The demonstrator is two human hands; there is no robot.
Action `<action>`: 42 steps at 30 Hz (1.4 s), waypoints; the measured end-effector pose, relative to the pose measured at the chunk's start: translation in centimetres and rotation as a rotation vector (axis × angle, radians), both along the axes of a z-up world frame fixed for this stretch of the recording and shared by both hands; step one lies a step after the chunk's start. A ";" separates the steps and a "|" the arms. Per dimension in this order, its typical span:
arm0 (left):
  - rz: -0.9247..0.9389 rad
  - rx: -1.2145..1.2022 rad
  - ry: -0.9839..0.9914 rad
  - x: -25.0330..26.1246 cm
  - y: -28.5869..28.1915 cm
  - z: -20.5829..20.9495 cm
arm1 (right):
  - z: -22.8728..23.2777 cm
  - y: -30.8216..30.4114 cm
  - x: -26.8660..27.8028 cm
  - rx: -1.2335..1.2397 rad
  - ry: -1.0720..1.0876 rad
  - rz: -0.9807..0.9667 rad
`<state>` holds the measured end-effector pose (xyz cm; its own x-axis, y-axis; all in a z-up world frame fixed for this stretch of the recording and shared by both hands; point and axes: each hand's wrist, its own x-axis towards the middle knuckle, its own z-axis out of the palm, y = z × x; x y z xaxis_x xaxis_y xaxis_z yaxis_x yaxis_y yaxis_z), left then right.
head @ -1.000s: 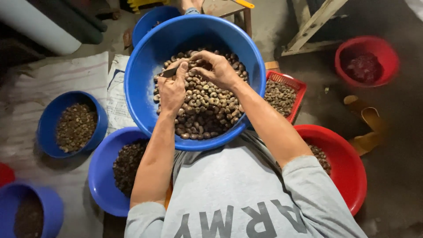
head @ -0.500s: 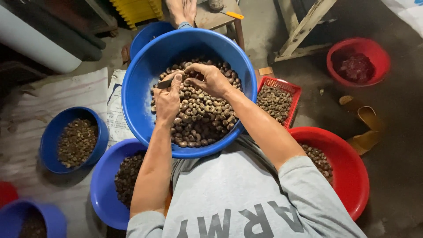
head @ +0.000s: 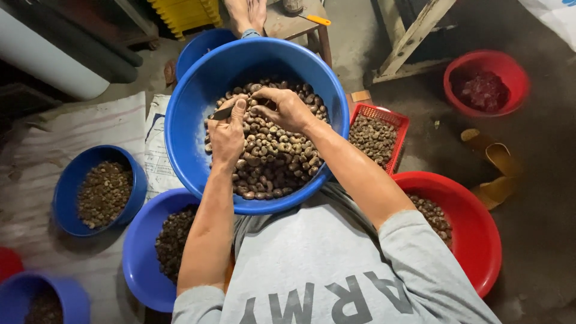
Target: A person is manually peeling nuts using a small hand tool and sorting them into different bowls.
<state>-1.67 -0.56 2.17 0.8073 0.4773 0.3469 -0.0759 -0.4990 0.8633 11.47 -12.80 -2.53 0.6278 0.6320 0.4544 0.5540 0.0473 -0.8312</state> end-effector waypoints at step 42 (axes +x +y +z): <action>-0.168 -0.119 -0.131 -0.3 -0.6 1.8 | -0.5 0.2 1.3 0.107 0.551 0.444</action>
<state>-1.99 -1.11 3.93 0.8306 0.3839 0.4035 -0.2646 -0.3656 0.8924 12.73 -12.56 -3.04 0.4777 0.8507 0.2195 -0.0351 0.2681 -0.9627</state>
